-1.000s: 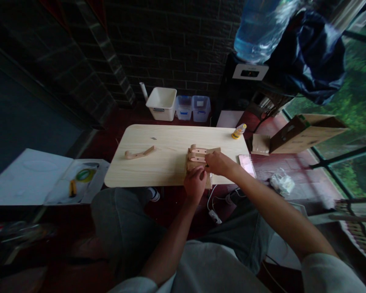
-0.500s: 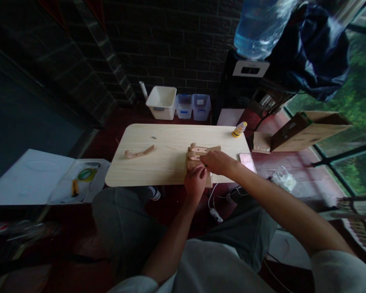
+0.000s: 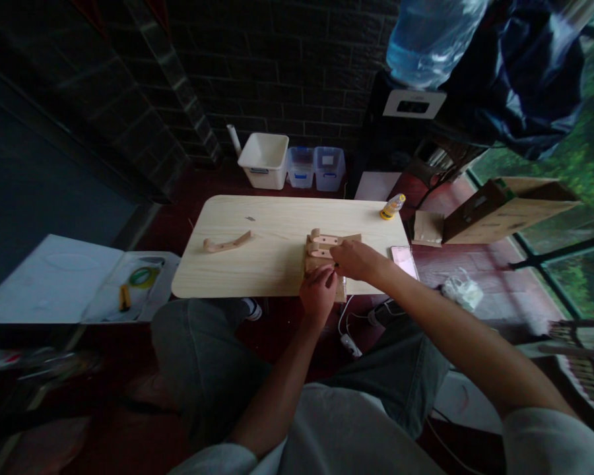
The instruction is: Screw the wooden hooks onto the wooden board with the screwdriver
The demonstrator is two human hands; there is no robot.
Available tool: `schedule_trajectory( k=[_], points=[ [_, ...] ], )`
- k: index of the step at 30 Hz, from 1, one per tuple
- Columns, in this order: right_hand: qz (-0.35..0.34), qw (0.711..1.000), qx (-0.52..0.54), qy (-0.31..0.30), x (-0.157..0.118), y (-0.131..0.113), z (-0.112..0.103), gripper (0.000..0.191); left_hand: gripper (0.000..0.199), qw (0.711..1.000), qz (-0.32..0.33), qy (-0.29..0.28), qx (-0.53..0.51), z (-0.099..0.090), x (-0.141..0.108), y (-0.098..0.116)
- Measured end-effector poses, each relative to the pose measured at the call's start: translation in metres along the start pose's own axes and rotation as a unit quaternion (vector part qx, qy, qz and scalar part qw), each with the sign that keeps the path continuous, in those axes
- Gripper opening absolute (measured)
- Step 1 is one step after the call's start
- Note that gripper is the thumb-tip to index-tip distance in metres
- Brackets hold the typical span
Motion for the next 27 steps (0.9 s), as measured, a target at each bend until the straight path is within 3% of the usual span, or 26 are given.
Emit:
schedule_trajectory(
  k=[6,11,19,27],
  points=[
    [0.024,1.000,0.017,0.008,0.004,-0.003,0.008,0.029,0.018,1.000,0.003,-0.005,0.000,0.000,-0.001,-0.001],
    [0.048,0.998,0.031,-0.004,-0.001,-0.003,0.002,0.034,0.019,1.000,0.001,-0.012,0.011,0.000,-0.001,0.000],
    [-0.017,0.999,-0.025,0.023,-0.016,-0.012,-0.020,0.034,0.013,1.000,0.004,-0.004,0.012,-0.002,0.001,0.005],
    [-0.029,0.999,-0.009,0.029,-0.010,-0.007,-0.005,0.028,0.014,1.000,0.004,-0.004,0.010,-0.002,0.002,0.005]
  ],
)
Point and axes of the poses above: each hand's wrist, its own x-axis towards the middle knuckle, its own z-axis out of the palm, y = z × x, the point moved 2 cm from there along x, towards the middle knuckle, and after that the axes turned 14 degrees about -x, right-handed, at the moved point
